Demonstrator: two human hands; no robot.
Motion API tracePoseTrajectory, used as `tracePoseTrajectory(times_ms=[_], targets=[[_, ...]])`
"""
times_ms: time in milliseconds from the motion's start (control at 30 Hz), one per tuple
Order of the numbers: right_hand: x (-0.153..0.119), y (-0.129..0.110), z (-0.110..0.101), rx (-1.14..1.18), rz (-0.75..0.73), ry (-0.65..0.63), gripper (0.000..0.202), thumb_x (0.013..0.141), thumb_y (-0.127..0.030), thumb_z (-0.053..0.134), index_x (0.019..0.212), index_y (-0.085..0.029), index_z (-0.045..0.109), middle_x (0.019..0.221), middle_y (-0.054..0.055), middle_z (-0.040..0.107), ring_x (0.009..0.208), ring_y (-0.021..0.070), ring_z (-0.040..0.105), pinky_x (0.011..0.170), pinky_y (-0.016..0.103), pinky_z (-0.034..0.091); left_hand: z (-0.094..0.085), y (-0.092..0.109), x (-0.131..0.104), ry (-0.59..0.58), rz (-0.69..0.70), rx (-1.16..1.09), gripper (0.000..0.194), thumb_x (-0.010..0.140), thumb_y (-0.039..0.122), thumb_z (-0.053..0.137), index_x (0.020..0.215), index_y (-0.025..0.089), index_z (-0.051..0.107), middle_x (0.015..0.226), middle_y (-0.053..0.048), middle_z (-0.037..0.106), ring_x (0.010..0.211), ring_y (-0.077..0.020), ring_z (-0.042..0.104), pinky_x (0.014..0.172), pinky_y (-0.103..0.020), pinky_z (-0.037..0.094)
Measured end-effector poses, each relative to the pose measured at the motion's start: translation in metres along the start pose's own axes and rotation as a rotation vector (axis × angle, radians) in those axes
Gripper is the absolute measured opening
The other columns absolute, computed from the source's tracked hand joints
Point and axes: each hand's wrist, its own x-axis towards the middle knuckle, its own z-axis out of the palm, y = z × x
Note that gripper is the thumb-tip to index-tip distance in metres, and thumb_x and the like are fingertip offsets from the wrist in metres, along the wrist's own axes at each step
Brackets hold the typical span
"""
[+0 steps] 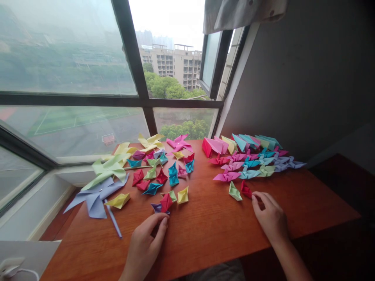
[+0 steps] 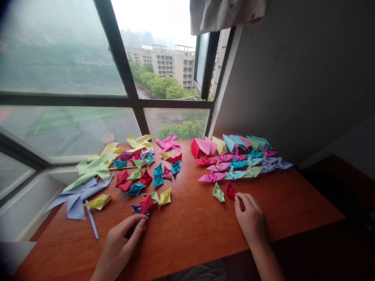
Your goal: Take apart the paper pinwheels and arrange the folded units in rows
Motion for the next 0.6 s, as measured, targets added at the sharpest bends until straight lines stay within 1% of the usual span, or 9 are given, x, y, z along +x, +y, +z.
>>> tracePoseTrajectory(times_ms=[100,267,433,600], targets=[[0.0002,-0.0006,0.0035,-0.018,0.001,0.003,0.028,0.096,-0.034,0.046,0.093,-0.017,0.069,0.091,0.008,0.072,0.079,0.0193,0.067,0.071,0.028,0.049,-0.0001,-0.0003,-0.0003,-0.003,-0.004,0.000,0.024,0.092,0.039,0.055,0.092,0.022,0.072,0.085,-0.004,0.077,0.072,-0.0197,0.073,0.064,-0.024,0.057],[-0.0005,-0.0026,0.0030,-0.047,-0.024,0.022,0.027,0.097,-0.032,0.047,0.094,-0.017,0.069,0.093,0.008,0.071,0.081,0.0188,0.066,0.075,0.028,0.049,-0.0010,0.0017,-0.0006,-0.007,-0.009,0.001,0.027,0.092,0.041,0.054,0.092,0.021,0.073,0.086,-0.005,0.077,0.074,-0.0208,0.074,0.065,-0.024,0.058],[-0.0033,-0.0066,0.0031,-0.047,-0.029,0.027,0.026,0.096,-0.033,0.049,0.099,-0.017,0.070,0.093,0.008,0.071,0.082,0.0178,0.067,0.073,0.026,0.049,-0.0007,0.0026,-0.0004,-0.007,-0.014,0.009,0.026,0.093,0.040,0.054,0.092,0.021,0.073,0.087,-0.005,0.077,0.075,-0.0209,0.074,0.066,-0.024,0.058],[-0.0036,-0.0089,0.0045,-0.015,0.027,0.013,0.030,0.096,-0.037,0.049,0.099,-0.017,0.070,0.091,0.009,0.070,0.070,0.0163,0.065,0.066,0.026,0.049,0.0001,0.0017,0.0005,-0.014,-0.020,0.009,0.025,0.093,0.040,0.055,0.092,0.021,0.073,0.086,-0.005,0.077,0.075,-0.0206,0.074,0.066,-0.024,0.057]])
